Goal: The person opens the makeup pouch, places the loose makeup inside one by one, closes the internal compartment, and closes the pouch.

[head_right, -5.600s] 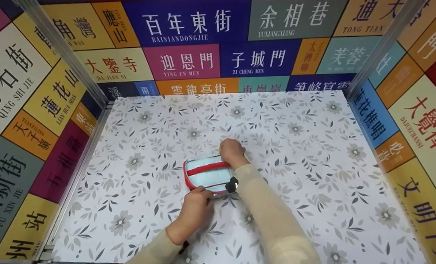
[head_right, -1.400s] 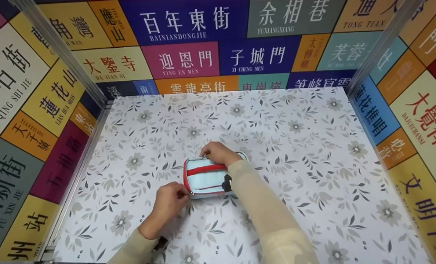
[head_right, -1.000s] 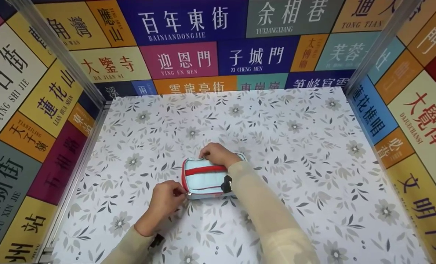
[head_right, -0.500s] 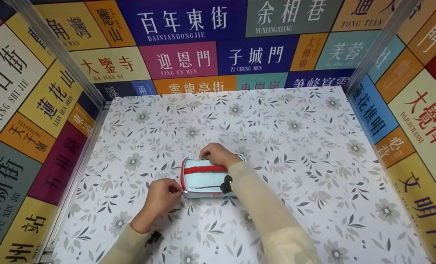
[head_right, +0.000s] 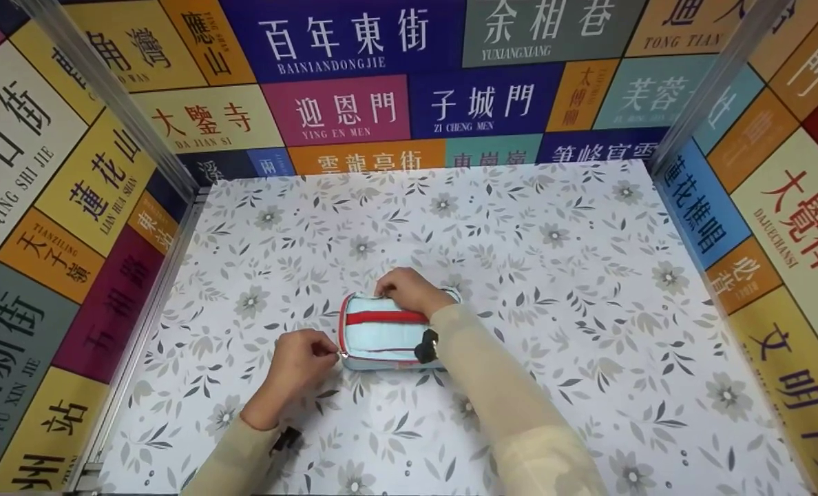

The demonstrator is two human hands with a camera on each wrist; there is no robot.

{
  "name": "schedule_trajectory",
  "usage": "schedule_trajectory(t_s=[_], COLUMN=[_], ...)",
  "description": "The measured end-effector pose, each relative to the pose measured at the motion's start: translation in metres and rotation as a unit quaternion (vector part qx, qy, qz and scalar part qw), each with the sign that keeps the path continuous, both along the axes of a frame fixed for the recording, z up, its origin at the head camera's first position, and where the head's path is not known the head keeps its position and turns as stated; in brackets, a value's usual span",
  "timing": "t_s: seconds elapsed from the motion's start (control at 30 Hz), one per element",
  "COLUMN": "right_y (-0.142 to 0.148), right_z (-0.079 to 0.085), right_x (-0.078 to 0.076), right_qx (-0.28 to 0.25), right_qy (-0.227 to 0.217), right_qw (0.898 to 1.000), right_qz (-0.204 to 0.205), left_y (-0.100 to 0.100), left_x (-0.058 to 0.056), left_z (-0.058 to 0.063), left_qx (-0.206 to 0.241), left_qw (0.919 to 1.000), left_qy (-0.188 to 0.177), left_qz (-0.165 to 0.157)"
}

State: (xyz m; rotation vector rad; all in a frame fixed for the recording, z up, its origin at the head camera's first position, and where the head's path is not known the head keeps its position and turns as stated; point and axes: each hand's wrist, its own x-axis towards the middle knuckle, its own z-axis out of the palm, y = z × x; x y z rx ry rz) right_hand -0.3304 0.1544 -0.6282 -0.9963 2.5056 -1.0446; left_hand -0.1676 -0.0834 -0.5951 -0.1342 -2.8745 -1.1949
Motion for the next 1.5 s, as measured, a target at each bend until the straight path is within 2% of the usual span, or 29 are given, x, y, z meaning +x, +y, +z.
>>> schedule_trajectory(t_s=[0.17,0.47,0.6,0.77,0.9,1.1,1.3,1.5], right_y=[0.000,0.000,0.000,-0.001,-0.001,0.000,-0.001,-0.001], right_z=[-0.003,-0.004,-0.003,-0.002,-0.002,0.000,0.009,0.020], right_x=[0.000,-0.002,-0.003,-0.001,0.000,0.001,-0.001,-0.004], right_qx=[-0.005,0.000,-0.006,-0.004,-0.004,-0.003,0.006,0.020], right_qy=[0.004,-0.003,0.002,-0.001,-0.001,-0.006,-0.051,-0.086], right_qw=[1.000,1.000,1.000,1.000,1.000,1.000,0.999,0.996], right_qz=[0.000,-0.003,0.001,0.001,0.005,0.003,-0.008,-0.002], left_y=[-0.005,-0.014,-0.015,-0.018,-0.019,-0.022,-0.028,-0.034], left_x=[-0.004,-0.015,-0.023,-0.034,-0.042,-0.051,-0.049,-0.048], left_z=[0.001,-0.002,-0.002,-0.004,-0.005,-0.006,-0.007,-0.006], left_qx=[0.002,-0.010,0.001,-0.011,-0.003,0.022,0.047,0.075], left_qw=[1.0000,0.9996,0.9998,0.9997,0.9994,0.9997,0.9979,0.9950], left_qy=[0.000,0.028,0.019,0.006,-0.013,-0.009,-0.044,-0.049], left_qz=[-0.002,0.004,-0.001,0.020,0.032,0.011,-0.007,-0.045])
